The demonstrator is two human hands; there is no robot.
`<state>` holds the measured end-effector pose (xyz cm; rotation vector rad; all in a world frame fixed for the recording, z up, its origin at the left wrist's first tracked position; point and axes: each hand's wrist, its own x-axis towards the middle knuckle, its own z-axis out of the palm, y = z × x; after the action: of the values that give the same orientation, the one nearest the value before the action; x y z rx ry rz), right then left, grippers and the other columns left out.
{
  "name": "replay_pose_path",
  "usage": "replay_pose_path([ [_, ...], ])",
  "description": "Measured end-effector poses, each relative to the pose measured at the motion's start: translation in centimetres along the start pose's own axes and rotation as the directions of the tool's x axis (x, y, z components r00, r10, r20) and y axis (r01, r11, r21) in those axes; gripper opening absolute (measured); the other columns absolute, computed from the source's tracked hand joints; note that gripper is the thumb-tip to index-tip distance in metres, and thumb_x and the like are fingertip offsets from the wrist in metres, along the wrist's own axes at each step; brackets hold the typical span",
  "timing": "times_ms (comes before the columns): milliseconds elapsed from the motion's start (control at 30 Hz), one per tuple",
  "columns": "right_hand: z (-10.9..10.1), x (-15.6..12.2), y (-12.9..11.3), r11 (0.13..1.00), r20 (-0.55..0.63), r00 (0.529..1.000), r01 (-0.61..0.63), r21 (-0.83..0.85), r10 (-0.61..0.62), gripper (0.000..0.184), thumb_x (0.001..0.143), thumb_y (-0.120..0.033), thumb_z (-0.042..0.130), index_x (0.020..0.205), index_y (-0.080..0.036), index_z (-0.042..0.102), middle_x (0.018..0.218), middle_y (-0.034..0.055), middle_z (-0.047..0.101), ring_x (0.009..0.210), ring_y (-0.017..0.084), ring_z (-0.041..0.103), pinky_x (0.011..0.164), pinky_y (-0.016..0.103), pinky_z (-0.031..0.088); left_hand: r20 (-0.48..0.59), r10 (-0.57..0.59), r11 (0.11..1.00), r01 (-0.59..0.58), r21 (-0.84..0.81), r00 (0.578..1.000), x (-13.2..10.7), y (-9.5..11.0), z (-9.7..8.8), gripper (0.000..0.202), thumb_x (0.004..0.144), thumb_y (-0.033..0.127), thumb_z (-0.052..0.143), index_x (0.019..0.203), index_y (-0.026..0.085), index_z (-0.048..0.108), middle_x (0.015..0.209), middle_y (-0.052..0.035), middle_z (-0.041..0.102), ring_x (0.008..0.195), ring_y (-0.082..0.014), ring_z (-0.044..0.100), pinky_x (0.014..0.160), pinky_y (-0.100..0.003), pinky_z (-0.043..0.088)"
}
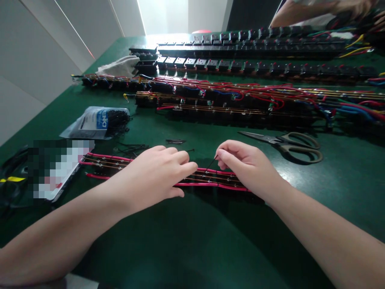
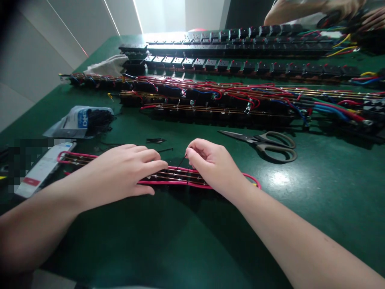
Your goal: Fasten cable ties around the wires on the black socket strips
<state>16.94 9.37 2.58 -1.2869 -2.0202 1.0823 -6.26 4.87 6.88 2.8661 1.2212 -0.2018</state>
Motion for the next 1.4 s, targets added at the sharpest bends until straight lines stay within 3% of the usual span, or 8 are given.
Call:
replay_pose_path([
  [133,0.1,0.0,0.1,1.0,0.01,1.0,-0.005,0.002,0.005,0.02,0.092,-0.031,0.054,0.078,-0.021,0.064,0.066,-0.0012,0.063,0.061,0.016,0.059,0.055,0.029,0.04,0.081,-0.081,0.997,0.081,0.011,0.993,0.0,0.2,-0.1,0.038,0.086,0.032,0.076,0.12,0.022,0.064,0.11,-0.0028,0.069,0.096,-0.0229,0.066,0.079,-0.035,0.05],
  [233,0.0,0.0,0.0,1.0,0.011,1.0,-0.002,0.012,0.002,0.019,0.093,-0.031,0.053,0.08,-0.021,0.063,0.068,-0.0007,0.064,0.063,0.017,0.061,0.056,0.029,0.04,0.113,-0.063,0.998,0.063,0.001,0.992,0.0,-0.2,0.0,0.026,0.089,0.028,0.071,0.114,0.02,0.069,0.105,-0.0036,0.071,0.095,-0.0222,0.067,0.079,-0.034,0.051],
  [533,-0.9,-0.5,-0.7,0.987,-0.016,1.0,0.004,0.159,-0.001,0.014,0.094,-0.029,0.054,0.083,-0.023,0.059,0.072,0.0005,0.064,0.067,0.017,0.063,0.062,0.03,0.049,-0.128,0.014,0.986,-0.035,-0.163,0.992,1.4,-0.8,2.4,0.029,0.095,0.038,0.066,0.115,0.017,0.07,0.109,-0.0087,0.071,0.101,-0.0242,0.066,0.089,-0.037,0.053],
  [767,-0.8,0.0,0.5,0.996,-0.008,0.999,0.043,0.072,-0.043,0.015,0.097,-0.03,0.049,0.087,-0.023,0.058,0.076,0.0012,0.066,0.073,0.019,0.063,0.066,0.032,0.047,-0.217,-0.055,0.991,0.027,-0.128,0.975,2.1,1.4,4.6,0.028,0.102,0.033,0.05,0.119,0.014,0.06,0.118,-0.0126,0.064,0.106,-0.0271,0.06,0.089,-0.04,0.05],
  [933,-0.9,0.3,0.8,0.999,0.049,0.998,0.038,0.012,-0.038,0.016,0.095,-0.032,0.05,0.088,-0.022,0.06,0.08,0.0019,0.067,0.077,0.02,0.062,0.069,0.032,0.045,-0.263,0.009,1.0,-0.011,-0.005,0.965,2.4,1.7,5.7,0.029,0.104,0.032,0.042,0.119,0.012,0.056,0.12,-0.0144,0.061,0.107,-0.0282,0.059,0.09,-0.041,0.047],
  [1167,-0.7,0.5,0.8,0.994,0.136,0.988,0.082,-0.07,-0.072,0.017,0.093,-0.033,0.054,0.083,-0.022,0.062,0.075,0.0001,0.063,0.071,0.017,0.056,0.062,0.029,0.041,-0.293,0.082,0.985,-0.033,0.168,0.953,2.8,1.2,5.9,0.04,0.105,0.047,0.041,0.114,0.012,0.056,0.109,-0.0134,0.065,0.094,-0.0271,0.062,0.082,-0.039,0.046],
  [1300,-0.7,0.5,0.8,0.993,0.16,0.984,0.091,-0.08,-0.077,0.021,0.094,-0.038,0.056,0.084,-0.022,0.065,0.077,0.0009,0.066,0.071,0.018,0.058,0.063,0.03,0.043,-0.302,0.106,0.981,-0.05,0.186,0.948,2.9,1.0,6.1,0.057,0.097,0.064,0.044,0.114,0.011,0.057,0.111,-0.0143,0.066,0.095,-0.0265,0.063,0.081,-0.037,0.046],
  [1400,-0.6,0.4,0.9,0.99,0.155,0.985,0.089,-0.106,-0.072,0.019,0.094,-0.039,0.057,0.086,-0.023,0.065,0.081,0.0018,0.068,0.072,0.019,0.061,0.064,0.031,0.044,-0.308,0.106,0.982,-0.052,0.18,0.946,2.9,0.9,6.2,0.06,0.096,0.067,0.043,0.114,0.011,0.057,0.111,-0.0147,0.066,0.096,-0.026,0.063,0.082,-0.037,0.047],
])
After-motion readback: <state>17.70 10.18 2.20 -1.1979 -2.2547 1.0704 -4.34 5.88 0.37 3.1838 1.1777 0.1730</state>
